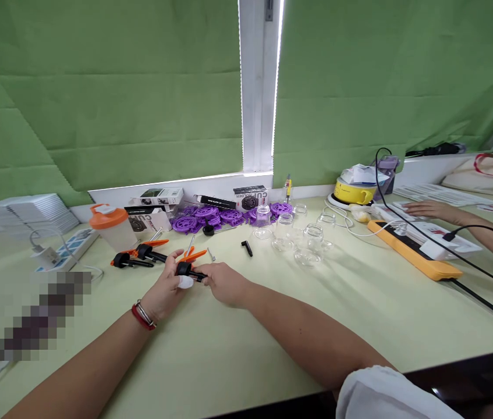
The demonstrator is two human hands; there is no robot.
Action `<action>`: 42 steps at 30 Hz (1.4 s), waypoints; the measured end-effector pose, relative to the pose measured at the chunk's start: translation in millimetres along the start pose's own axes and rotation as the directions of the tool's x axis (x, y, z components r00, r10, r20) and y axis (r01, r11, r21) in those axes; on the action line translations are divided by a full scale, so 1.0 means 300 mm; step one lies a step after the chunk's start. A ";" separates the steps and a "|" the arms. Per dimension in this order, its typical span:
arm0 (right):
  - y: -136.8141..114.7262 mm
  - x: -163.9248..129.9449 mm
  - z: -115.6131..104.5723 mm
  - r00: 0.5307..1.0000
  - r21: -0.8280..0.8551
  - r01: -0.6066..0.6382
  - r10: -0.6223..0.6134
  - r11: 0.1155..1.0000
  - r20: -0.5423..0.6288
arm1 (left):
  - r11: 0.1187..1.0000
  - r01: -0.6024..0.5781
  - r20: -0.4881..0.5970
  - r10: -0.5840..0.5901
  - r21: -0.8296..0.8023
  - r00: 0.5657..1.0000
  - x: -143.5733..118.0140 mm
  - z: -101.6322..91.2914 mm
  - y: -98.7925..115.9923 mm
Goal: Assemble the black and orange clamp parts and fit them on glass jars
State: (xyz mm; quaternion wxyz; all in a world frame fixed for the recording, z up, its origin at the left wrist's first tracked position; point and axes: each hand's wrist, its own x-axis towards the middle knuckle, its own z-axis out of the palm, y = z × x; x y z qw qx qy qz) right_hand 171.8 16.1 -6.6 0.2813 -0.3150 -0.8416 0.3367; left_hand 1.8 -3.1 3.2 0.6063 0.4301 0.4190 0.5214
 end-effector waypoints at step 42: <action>-0.058 0.013 0.042 0.955 0.891 -0.239 0.258 0.385 0.145 | 0.088 -0.507 0.373 0.572 0.858 0.730 -0.030 0.017 -0.007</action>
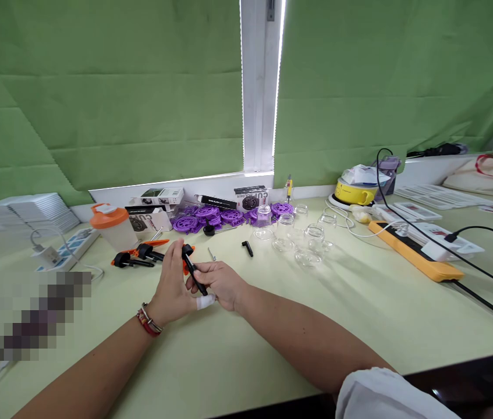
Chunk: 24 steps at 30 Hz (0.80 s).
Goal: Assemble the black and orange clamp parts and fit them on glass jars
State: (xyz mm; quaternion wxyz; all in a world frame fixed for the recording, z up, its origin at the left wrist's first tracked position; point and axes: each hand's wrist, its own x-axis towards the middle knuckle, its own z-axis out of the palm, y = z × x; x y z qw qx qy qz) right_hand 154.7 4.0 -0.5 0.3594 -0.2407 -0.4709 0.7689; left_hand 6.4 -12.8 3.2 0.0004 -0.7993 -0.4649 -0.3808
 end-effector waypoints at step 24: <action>0.010 0.008 -0.007 0.990 0.052 -0.027 0.020 0.998 0.137 | 0.980 0.056 0.139 -0.029 -0.192 0.990 0.006 -0.040 0.009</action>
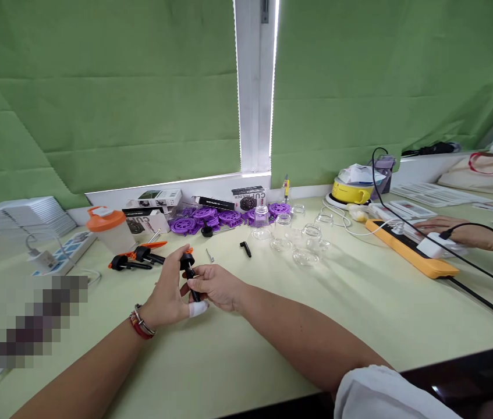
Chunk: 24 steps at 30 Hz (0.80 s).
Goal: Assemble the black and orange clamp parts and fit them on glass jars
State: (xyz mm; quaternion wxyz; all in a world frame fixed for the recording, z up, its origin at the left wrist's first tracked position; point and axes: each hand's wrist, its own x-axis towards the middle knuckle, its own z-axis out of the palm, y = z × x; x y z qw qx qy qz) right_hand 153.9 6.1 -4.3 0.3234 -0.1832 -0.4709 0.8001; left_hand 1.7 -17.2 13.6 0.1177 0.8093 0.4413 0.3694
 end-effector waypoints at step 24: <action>-0.011 -0.007 0.009 0.997 0.058 -0.063 0.065 0.996 -0.032 | 0.994 -0.030 0.020 0.028 0.105 0.999 -0.002 0.023 0.007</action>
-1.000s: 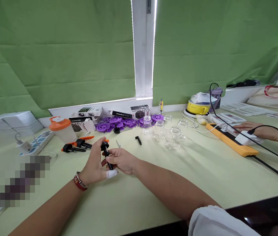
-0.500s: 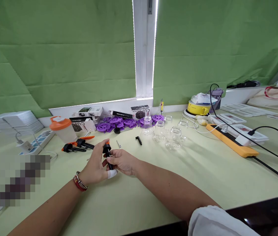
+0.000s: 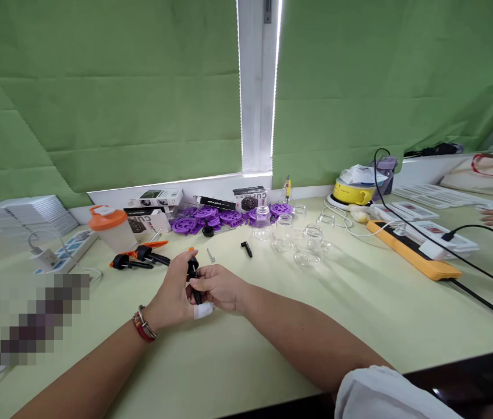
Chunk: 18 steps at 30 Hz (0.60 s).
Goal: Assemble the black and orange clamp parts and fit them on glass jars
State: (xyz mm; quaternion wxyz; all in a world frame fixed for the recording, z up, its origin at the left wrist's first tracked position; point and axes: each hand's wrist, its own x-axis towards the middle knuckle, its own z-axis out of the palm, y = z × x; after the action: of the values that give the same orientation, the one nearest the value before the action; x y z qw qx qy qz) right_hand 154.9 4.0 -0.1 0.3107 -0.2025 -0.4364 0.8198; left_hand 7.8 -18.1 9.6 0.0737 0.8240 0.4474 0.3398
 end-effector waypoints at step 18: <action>0.009 0.008 -0.018 1.000 -0.048 0.009 -0.008 0.999 0.014 | 1.000 -0.024 0.086 0.023 0.015 0.996 -0.003 0.000 -0.014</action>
State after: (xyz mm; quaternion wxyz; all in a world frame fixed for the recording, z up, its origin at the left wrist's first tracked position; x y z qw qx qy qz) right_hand 155.6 7.7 -5.3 0.3062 -0.2024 -0.4587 0.8092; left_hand 4.6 -16.3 7.4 0.0822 0.8436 0.4369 0.3011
